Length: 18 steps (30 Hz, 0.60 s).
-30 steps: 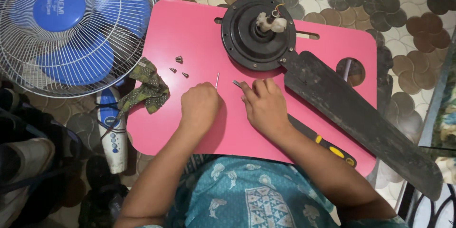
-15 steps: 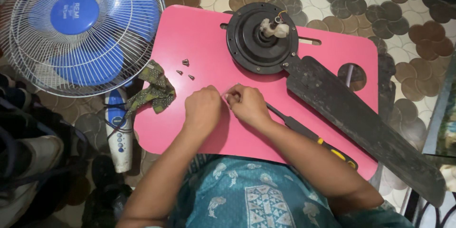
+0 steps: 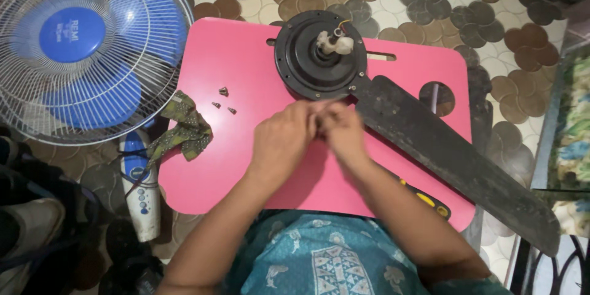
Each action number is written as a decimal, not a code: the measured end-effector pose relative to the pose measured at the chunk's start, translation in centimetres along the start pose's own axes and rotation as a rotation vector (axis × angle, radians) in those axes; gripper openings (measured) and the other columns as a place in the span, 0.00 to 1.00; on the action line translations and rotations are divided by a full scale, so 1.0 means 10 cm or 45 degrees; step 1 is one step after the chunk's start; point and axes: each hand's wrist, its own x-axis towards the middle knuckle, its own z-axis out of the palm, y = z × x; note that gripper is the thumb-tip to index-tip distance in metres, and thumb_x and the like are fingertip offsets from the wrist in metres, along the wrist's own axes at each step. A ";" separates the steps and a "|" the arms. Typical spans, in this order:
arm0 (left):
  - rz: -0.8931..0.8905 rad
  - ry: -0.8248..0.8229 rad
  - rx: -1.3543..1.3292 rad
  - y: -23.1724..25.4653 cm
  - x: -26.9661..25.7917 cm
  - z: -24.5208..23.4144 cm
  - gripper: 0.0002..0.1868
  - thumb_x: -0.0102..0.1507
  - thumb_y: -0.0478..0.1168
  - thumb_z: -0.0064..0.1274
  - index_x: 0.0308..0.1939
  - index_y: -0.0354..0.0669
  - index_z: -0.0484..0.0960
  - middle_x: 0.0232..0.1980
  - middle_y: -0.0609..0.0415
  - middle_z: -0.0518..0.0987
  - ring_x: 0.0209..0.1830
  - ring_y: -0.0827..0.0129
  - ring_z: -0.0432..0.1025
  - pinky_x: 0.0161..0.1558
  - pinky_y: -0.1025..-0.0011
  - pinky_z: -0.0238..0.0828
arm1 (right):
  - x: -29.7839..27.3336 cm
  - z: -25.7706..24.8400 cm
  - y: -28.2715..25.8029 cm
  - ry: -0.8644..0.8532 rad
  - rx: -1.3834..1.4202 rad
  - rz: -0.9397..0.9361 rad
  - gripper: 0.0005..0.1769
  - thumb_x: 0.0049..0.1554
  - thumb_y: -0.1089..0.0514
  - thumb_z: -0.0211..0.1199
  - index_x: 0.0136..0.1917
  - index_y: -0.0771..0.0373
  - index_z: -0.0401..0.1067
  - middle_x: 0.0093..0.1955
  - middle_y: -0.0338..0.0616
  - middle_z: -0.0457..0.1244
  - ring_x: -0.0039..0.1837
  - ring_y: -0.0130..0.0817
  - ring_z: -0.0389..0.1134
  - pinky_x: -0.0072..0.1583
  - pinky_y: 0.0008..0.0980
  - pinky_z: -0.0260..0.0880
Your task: The person attaches a fan blade to the motor housing on a pink table using a screwdriver and screws. They align the blade, insert screws, and tighten them to secure the blade to the motor.
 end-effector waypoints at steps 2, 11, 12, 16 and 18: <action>0.086 0.033 -0.137 0.06 0.18 0.08 0.10 0.67 0.43 0.60 0.50 0.48 0.80 0.46 0.54 0.81 0.45 0.58 0.76 0.44 0.59 0.74 | 0.11 -0.35 -0.20 0.130 -0.086 -0.164 0.09 0.63 0.60 0.56 0.49 0.67 0.75 0.46 0.39 0.71 0.42 0.26 0.70 0.42 0.27 0.69; 0.312 0.220 0.004 0.07 0.67 0.74 0.16 0.55 0.46 0.68 0.46 0.56 0.86 0.67 0.60 0.70 0.77 0.58 0.53 0.71 0.21 0.26 | 0.28 -1.15 -0.26 0.192 -0.098 -0.548 0.06 0.66 0.65 0.58 0.55 0.68 0.73 0.48 0.44 0.68 0.49 0.28 0.70 0.54 0.27 0.73; 0.307 0.229 0.010 0.05 0.67 0.77 0.14 0.55 0.46 0.68 0.45 0.56 0.86 0.68 0.60 0.71 0.77 0.59 0.53 0.71 0.20 0.25 | 0.28 -1.16 -0.22 0.187 -0.100 -0.561 0.06 0.66 0.65 0.58 0.55 0.68 0.73 0.48 0.45 0.68 0.50 0.29 0.70 0.54 0.28 0.74; 0.313 0.264 0.026 0.00 0.67 0.86 0.07 0.56 0.46 0.67 0.38 0.59 0.87 0.66 0.61 0.71 0.76 0.59 0.53 0.70 0.19 0.23 | 0.31 -1.18 -0.14 0.231 -0.110 -0.562 0.05 0.66 0.67 0.58 0.55 0.69 0.73 0.49 0.45 0.68 0.52 0.28 0.70 0.53 0.28 0.75; 0.298 0.261 0.031 -0.01 0.68 0.88 0.06 0.57 0.46 0.67 0.37 0.59 0.87 0.65 0.62 0.72 0.76 0.59 0.54 0.71 0.19 0.24 | 0.32 -1.18 -0.14 0.230 -0.093 -0.592 0.04 0.66 0.68 0.58 0.55 0.69 0.72 0.49 0.44 0.67 0.52 0.28 0.70 0.53 0.28 0.76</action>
